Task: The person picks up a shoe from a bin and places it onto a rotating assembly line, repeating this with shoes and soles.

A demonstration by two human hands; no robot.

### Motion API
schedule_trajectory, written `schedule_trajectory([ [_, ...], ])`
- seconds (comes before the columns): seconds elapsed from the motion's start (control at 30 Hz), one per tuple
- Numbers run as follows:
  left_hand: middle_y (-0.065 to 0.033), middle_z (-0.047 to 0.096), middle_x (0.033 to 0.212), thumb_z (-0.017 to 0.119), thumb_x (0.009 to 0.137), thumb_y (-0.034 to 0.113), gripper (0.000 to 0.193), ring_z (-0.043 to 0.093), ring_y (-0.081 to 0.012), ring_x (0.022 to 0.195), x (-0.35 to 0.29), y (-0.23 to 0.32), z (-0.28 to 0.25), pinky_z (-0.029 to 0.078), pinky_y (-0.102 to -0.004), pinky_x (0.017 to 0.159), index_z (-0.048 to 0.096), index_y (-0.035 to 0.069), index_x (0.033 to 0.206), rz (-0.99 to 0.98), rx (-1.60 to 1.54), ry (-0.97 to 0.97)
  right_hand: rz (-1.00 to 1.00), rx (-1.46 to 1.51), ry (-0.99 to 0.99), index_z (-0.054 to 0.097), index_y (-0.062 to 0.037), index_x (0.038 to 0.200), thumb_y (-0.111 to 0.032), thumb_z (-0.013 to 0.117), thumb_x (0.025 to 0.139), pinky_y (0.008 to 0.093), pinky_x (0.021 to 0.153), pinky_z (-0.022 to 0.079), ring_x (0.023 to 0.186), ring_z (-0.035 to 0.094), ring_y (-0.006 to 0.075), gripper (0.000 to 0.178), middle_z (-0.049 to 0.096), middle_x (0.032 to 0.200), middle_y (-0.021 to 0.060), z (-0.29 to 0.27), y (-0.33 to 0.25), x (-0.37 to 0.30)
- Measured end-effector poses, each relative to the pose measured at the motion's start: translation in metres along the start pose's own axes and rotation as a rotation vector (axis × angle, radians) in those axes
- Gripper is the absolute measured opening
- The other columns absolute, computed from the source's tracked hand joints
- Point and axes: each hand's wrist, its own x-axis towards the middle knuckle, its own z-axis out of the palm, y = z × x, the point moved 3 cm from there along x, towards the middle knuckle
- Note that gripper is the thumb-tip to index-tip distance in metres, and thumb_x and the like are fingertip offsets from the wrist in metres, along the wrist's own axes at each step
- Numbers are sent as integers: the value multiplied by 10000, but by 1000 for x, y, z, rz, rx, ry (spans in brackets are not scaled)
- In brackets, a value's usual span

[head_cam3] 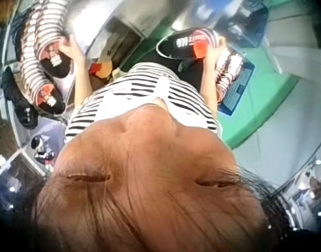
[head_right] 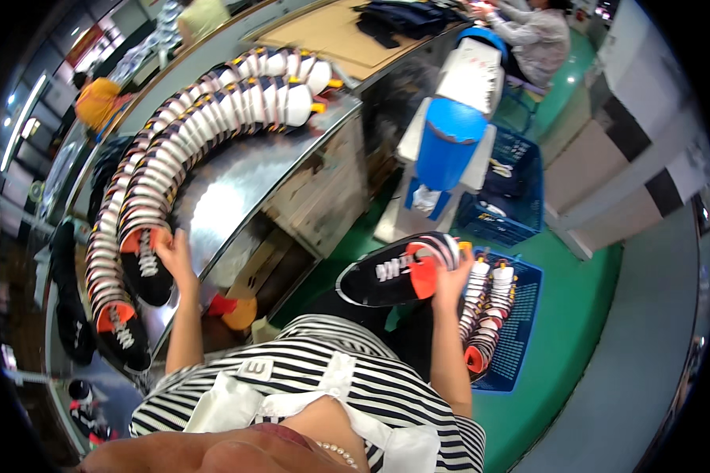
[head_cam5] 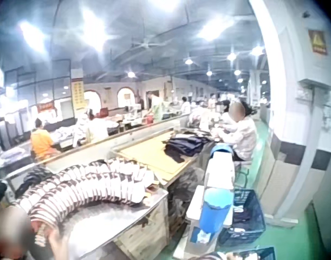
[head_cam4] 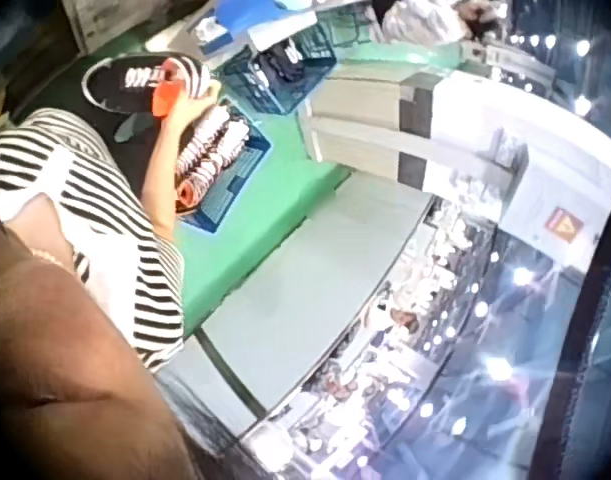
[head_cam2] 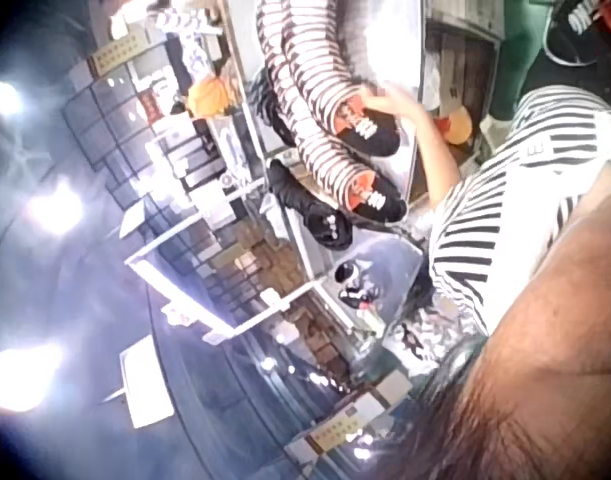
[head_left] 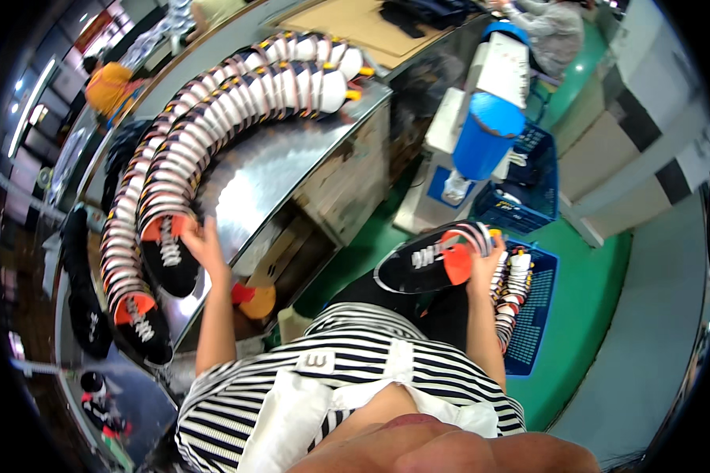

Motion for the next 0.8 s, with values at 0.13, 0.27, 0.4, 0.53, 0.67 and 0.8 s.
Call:
schedule_trajectory([
  [0.13, -79, 584, 1150, 474, 944, 211, 335, 499, -197, 1127, -182, 170, 126, 415, -320, 909, 539, 3, 1198, -208, -567, -1436, 41, -58, 14, 178, -35, 1376, -53, 772, 691, 325, 932, 417, 1108, 510, 259, 907, 423, 1294, 205, 29, -23, -13],
  [0.27, -58, 585, 1128, 478, 957, 373, 436, 555, -120, 1028, -248, 184, 238, 429, -274, 874, 504, 30, 1225, -626, -830, -1585, -104, -112, -249, 11, -81, 1441, -45, 768, 674, 349, 980, 375, 1181, 445, 276, 1079, 359, 1348, 210, 62, -69, -46],
  [0.4, -52, 589, 1121, 508, 931, 414, 487, 559, -120, 1011, -276, 189, 280, 434, -255, 868, 496, 31, 1233, -745, -720, -1613, 138, 189, -329, 135, -92, 1441, -164, 560, 910, 268, 828, 439, 1043, 494, 183, 684, 420, 1266, 102, 14, -57, -19],
  [0.53, -28, 573, 1114, 525, 931, 412, 478, 531, -92, 1018, -269, 202, 266, 429, -231, 852, 493, 44, 1233, -863, -780, -1704, -16, -62, -16, 577, -16, 999, -202, 517, 943, 250, 785, 418, 852, 518, 130, 203, 572, 899, 48, -4, -44, 9],
  [0.67, -6, 608, 1005, 560, 921, 361, 397, 563, -81, 873, -238, 201, 276, 456, -238, 776, 549, 52, 1171, -707, -713, -1577, -137, -156, 70, 612, -1, 963, -154, 545, 909, 262, 760, 437, 825, 537, 126, 175, 596, 872, 44, -54, -41, 43],
  [0.8, -16, 616, 1011, 564, 916, 350, 380, 561, -73, 891, -251, 194, 302, 458, -239, 771, 563, 55, 1155, -572, -600, -1562, -53, -588, -367, 549, -45, 1139, -353, 704, 776, 336, 811, 473, 946, 627, 269, 500, 636, 1025, 181, 19, -72, 29],
])
